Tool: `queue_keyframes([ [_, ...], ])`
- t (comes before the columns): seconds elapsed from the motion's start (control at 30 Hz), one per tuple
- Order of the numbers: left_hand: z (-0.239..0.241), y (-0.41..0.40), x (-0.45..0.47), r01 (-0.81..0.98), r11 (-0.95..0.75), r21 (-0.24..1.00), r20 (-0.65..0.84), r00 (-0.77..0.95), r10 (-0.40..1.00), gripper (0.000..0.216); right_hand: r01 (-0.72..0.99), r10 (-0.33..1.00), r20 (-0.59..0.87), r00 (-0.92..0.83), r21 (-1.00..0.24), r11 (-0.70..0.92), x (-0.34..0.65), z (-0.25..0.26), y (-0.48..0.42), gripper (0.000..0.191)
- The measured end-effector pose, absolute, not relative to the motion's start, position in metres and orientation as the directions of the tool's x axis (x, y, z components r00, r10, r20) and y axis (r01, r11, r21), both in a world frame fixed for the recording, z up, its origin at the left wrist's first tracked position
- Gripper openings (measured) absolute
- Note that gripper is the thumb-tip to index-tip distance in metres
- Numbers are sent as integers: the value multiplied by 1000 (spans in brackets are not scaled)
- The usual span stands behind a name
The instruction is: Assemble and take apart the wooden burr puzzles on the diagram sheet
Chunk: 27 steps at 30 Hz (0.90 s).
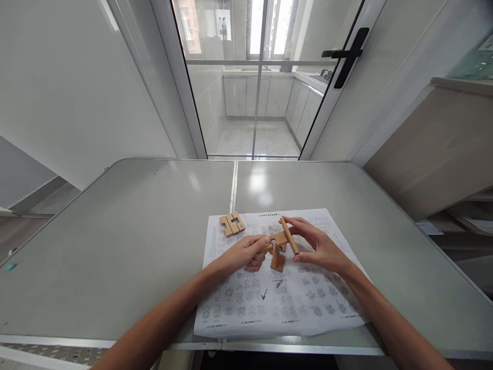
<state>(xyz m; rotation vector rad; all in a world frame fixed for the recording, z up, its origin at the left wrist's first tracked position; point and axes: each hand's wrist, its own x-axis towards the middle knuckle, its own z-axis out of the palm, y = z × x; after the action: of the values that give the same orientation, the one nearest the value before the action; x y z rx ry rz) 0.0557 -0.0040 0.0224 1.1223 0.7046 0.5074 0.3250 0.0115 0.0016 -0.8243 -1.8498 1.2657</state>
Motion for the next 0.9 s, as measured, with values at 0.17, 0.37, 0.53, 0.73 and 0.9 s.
queue_keyframes([
  [0.17,23,-5,54,-27,333,942,-211,726,654,49,53,794,195,-576,-960,274,325,-4,11,86],
  [0.37,21,-4,56,49,251,967,-208,722,659,54,106,802,210,-559,-941,320,307,-4,4,94],
  [0.53,19,-3,60,42,314,948,-251,706,663,57,129,816,155,-557,-954,269,302,-4,0,97],
  [0.73,21,-5,62,20,356,934,-261,717,647,55,139,804,125,-582,-958,250,303,1,-3,97],
  [0.9,24,-5,61,40,349,936,-275,703,656,57,121,797,161,-582,-952,280,302,2,-2,93],
])
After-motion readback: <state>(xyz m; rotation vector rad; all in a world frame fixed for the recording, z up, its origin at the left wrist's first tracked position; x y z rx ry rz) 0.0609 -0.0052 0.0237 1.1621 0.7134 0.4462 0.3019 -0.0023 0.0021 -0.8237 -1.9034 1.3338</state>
